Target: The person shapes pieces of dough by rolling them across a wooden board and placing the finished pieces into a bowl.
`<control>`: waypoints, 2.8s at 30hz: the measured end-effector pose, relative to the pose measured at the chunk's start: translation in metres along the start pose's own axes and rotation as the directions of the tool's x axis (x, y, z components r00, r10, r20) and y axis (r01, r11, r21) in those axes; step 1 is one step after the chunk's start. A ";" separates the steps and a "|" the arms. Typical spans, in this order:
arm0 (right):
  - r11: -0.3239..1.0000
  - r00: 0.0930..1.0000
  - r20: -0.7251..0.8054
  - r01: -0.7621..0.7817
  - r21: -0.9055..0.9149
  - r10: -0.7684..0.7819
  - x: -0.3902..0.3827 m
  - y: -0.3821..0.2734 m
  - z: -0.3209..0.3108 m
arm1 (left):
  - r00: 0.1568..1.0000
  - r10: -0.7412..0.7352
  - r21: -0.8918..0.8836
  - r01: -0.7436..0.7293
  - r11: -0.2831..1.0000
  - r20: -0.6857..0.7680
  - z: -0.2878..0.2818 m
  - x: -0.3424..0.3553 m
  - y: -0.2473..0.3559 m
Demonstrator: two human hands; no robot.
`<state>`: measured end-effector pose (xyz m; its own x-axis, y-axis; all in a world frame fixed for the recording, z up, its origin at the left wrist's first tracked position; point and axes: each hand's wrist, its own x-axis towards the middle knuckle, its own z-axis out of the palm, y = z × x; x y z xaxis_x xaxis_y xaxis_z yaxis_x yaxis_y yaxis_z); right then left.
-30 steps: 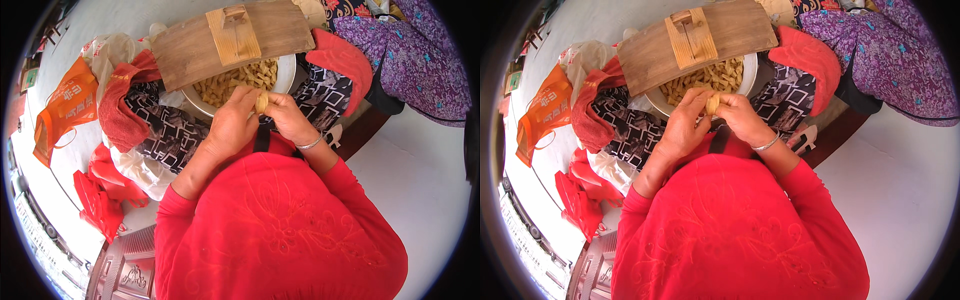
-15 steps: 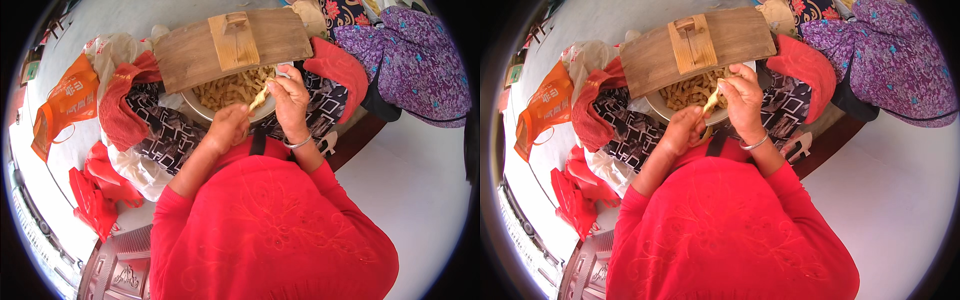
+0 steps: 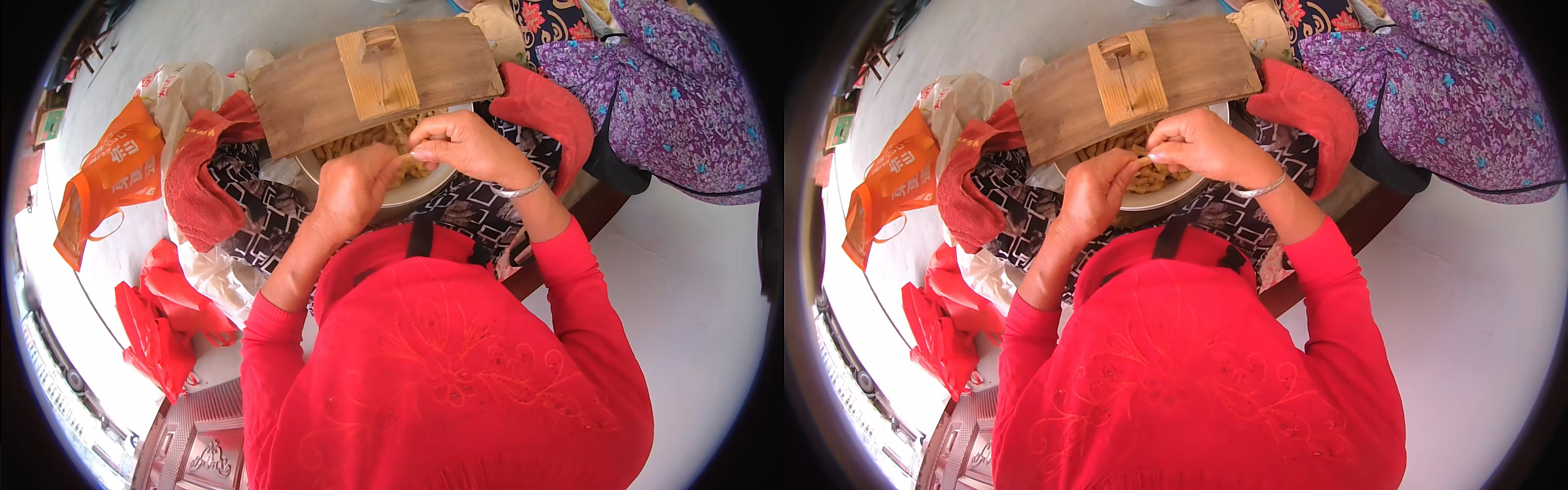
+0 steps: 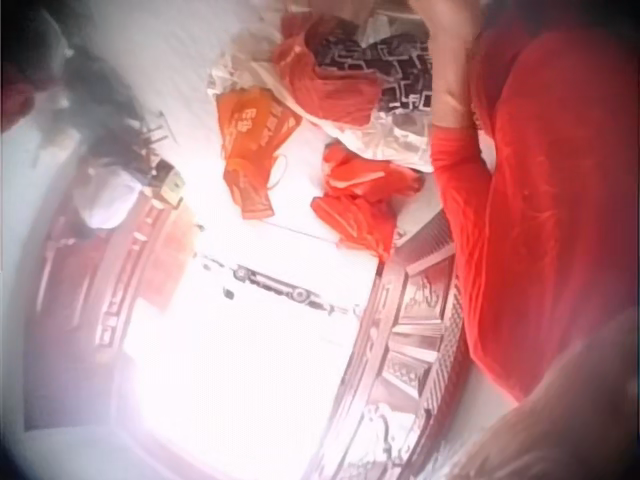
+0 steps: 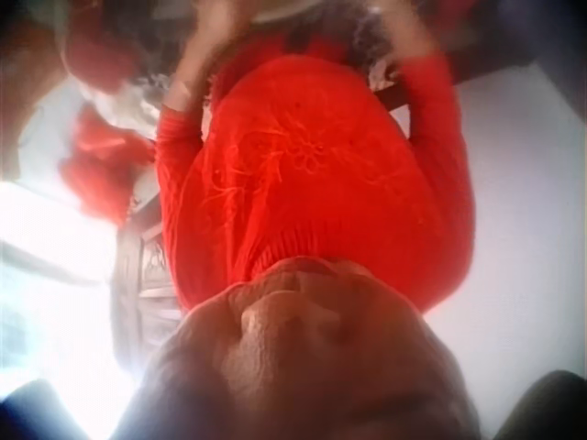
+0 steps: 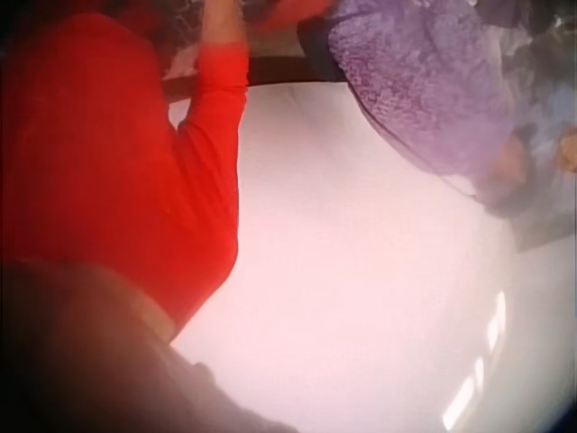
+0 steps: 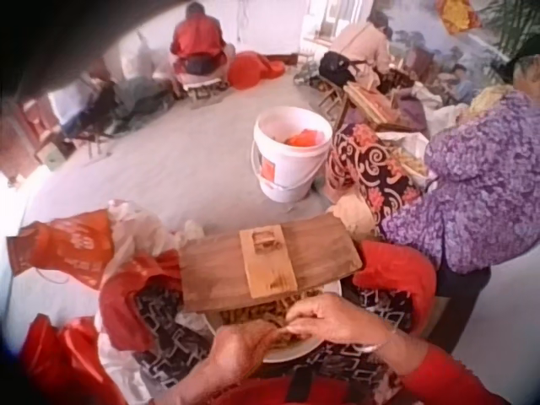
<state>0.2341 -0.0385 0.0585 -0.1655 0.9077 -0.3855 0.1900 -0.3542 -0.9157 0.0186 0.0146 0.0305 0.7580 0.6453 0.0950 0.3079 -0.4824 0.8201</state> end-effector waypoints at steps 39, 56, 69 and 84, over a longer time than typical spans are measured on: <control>0.978 0.990 0.071 0.128 -0.165 -0.118 -0.011 0.053 0.054 | 0.932 -0.281 -0.371 0.350 0.860 0.227 -0.002 0.010 -0.031; 0.739 0.601 -0.526 0.170 -0.652 -0.602 0.006 0.027 0.055 | 0.880 -0.294 -0.856 0.448 0.257 0.372 0.040 0.001 -0.002; 0.482 0.986 -0.090 0.011 0.876 0.143 -0.013 0.087 0.075 | 0.968 0.059 -0.075 -0.080 0.994 -0.245 0.052 -0.015 -0.004; 0.855 0.621 -0.701 0.518 0.032 -0.351 -0.002 0.050 0.077 | 0.915 -0.393 -0.723 0.336 0.603 0.098 0.034 -0.017 -0.005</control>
<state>0.1694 -0.0753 0.0046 0.5085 0.8458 0.1613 0.0459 0.1604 -0.9860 0.0235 -0.0145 0.0056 0.6285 0.7217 -0.2901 0.0247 0.3542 0.9348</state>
